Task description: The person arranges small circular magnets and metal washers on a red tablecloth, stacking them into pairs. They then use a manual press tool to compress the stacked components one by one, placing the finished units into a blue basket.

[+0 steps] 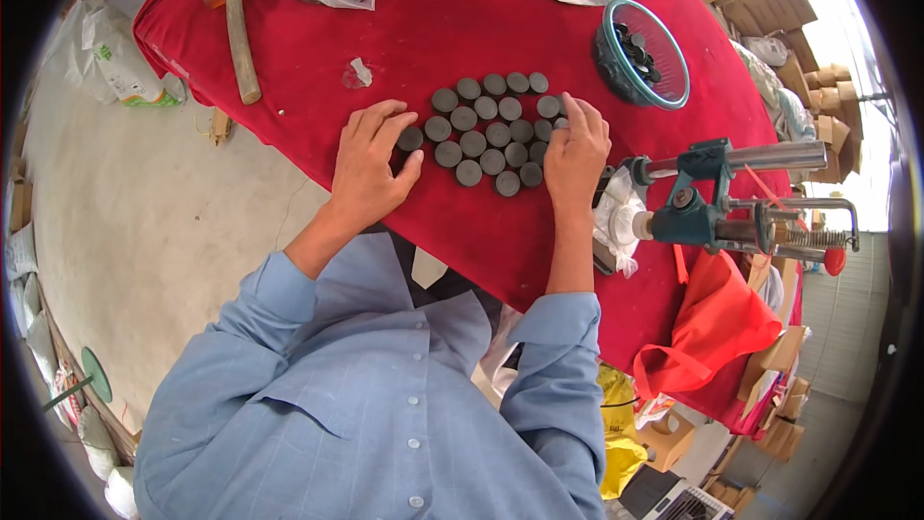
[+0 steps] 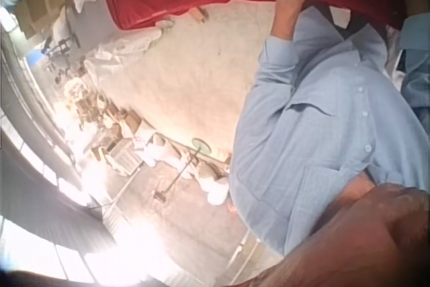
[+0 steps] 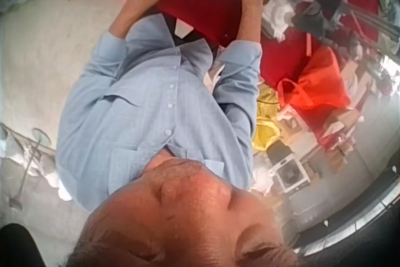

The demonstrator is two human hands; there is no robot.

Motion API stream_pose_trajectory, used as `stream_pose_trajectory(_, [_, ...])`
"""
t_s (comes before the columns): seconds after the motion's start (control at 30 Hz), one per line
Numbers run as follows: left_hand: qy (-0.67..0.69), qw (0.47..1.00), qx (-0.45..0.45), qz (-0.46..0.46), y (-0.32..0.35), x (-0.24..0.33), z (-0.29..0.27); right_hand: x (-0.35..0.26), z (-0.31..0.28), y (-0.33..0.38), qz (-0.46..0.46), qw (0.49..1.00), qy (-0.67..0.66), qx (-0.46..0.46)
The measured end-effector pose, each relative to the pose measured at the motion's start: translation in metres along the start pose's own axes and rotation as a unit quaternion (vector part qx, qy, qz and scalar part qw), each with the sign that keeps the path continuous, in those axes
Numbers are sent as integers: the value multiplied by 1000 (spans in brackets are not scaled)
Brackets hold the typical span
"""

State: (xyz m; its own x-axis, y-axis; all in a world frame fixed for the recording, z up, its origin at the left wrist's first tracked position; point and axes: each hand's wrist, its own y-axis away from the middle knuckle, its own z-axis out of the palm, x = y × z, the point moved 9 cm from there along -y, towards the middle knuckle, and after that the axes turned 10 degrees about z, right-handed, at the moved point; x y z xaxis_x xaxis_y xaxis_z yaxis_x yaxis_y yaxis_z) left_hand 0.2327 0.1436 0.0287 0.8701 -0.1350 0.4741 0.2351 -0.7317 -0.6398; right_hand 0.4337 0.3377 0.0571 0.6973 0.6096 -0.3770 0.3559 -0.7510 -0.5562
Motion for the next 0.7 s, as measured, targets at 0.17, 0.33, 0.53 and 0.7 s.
stream_pose_trajectory(0.17, [10,999,-25,-28,0,-3,2,1,21,1,-33,995,78,-57])
stream_pose_trajectory(0.33, [24,999,-21,-20,1,-4,6,-2,24,10,-19,997,47,-62])
stream_pose_trajectory(0.53, [59,997,-20,-52,4,-8,9,-6,19,8,-27,998,29,-54])
stream_pose_trajectory(0.7, [73,996,-17,-43,6,-6,9,-8,23,10,-13,996,40,-74])
